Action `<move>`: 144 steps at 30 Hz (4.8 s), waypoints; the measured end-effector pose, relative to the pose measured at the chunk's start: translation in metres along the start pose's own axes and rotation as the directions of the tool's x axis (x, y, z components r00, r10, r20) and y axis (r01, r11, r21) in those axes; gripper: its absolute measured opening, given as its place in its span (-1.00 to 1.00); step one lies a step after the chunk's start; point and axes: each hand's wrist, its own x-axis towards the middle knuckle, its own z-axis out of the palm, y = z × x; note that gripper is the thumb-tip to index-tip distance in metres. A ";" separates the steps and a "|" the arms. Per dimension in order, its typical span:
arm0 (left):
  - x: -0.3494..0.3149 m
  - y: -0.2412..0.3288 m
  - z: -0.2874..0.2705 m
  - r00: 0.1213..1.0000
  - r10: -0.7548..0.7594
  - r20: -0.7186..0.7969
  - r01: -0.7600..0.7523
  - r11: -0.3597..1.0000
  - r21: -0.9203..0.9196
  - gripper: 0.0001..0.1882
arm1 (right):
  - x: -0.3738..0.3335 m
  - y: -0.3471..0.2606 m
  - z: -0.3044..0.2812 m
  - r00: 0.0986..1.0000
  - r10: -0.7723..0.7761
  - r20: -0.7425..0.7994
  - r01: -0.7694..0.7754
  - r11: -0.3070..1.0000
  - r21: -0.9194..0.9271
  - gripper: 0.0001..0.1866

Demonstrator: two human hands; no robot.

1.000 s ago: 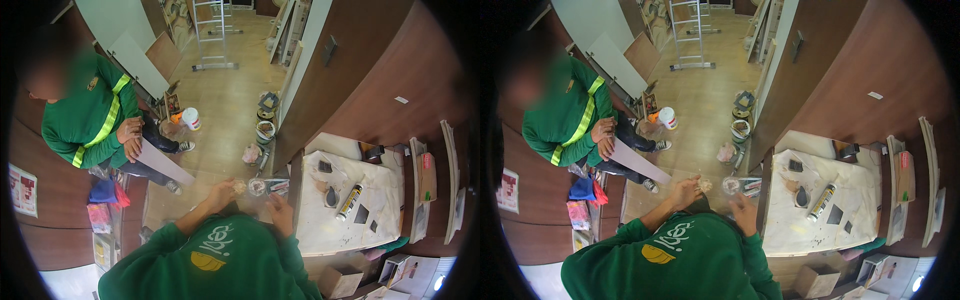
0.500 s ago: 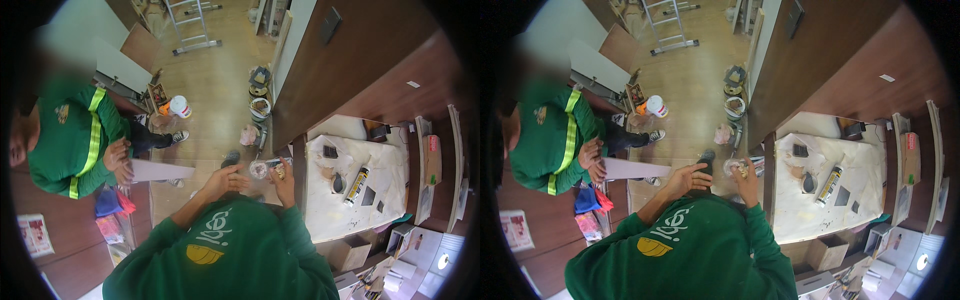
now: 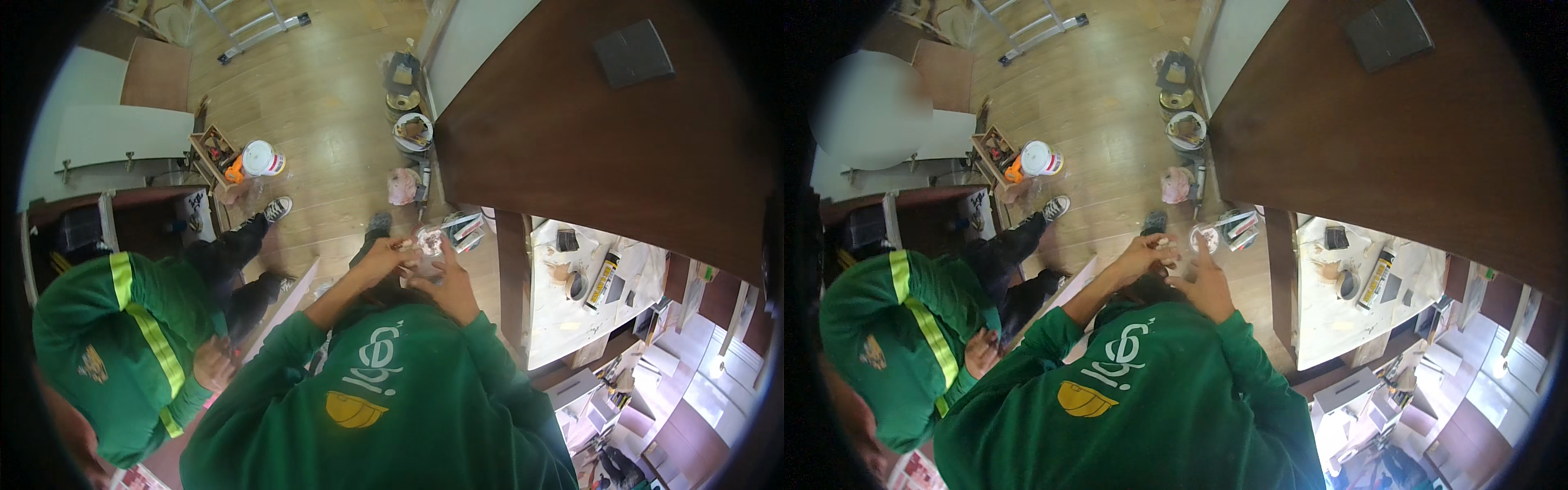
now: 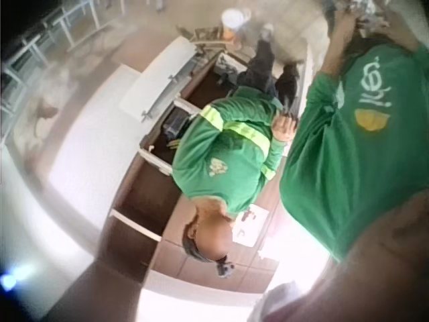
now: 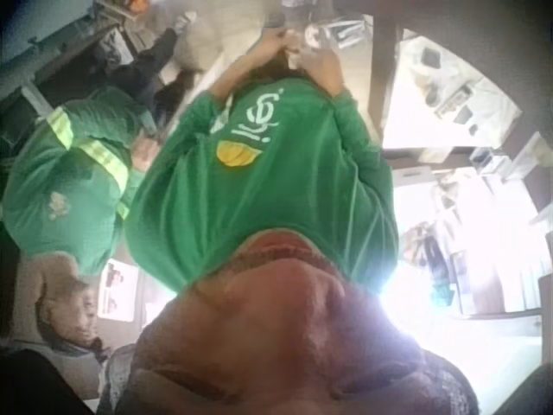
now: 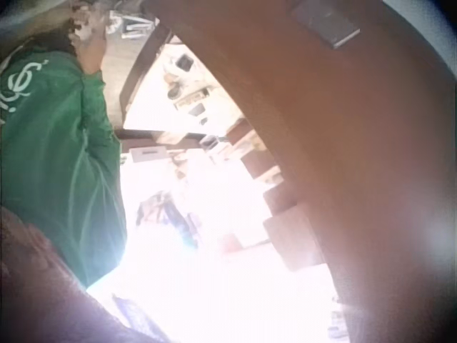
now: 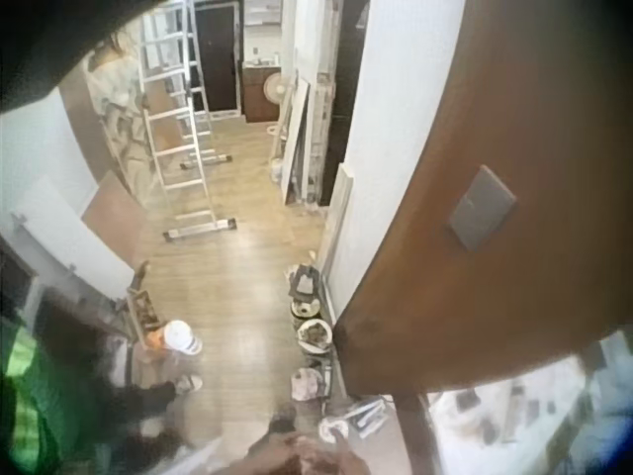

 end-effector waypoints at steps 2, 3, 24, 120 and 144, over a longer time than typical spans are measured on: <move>0.022 -0.002 -0.041 0.995 -0.031 -0.095 0.034 0.999 0.030 -0.56 | 0.001 0.009 -0.003 0.992 0.112 -0.066 -0.110 0.993 0.038 -0.11; 0.032 0.001 -0.060 0.989 -0.044 -0.140 0.050 0.998 0.045 -0.59 | 0.001 0.021 -0.004 0.982 0.157 -0.103 -0.153 0.987 0.039 -0.17; 0.190 0.066 -0.214 0.816 0.033 -0.578 0.164 0.944 0.286 -0.76 | -0.077 0.075 0.012 0.783 0.531 -0.324 -0.534 0.841 0.090 -0.53; -0.037 -0.046 0.130 0.860 0.404 -0.310 -0.078 0.706 0.704 -0.57 | -0.129 0.225 -0.275 0.246 0.338 -0.908 0.404 0.816 0.413 -0.75; 0.118 -0.054 0.350 0.980 -0.075 0.182 -0.013 0.896 0.443 -0.19 | -0.148 0.200 -0.240 0.483 -0.123 -0.867 0.127 0.989 -0.070 -0.70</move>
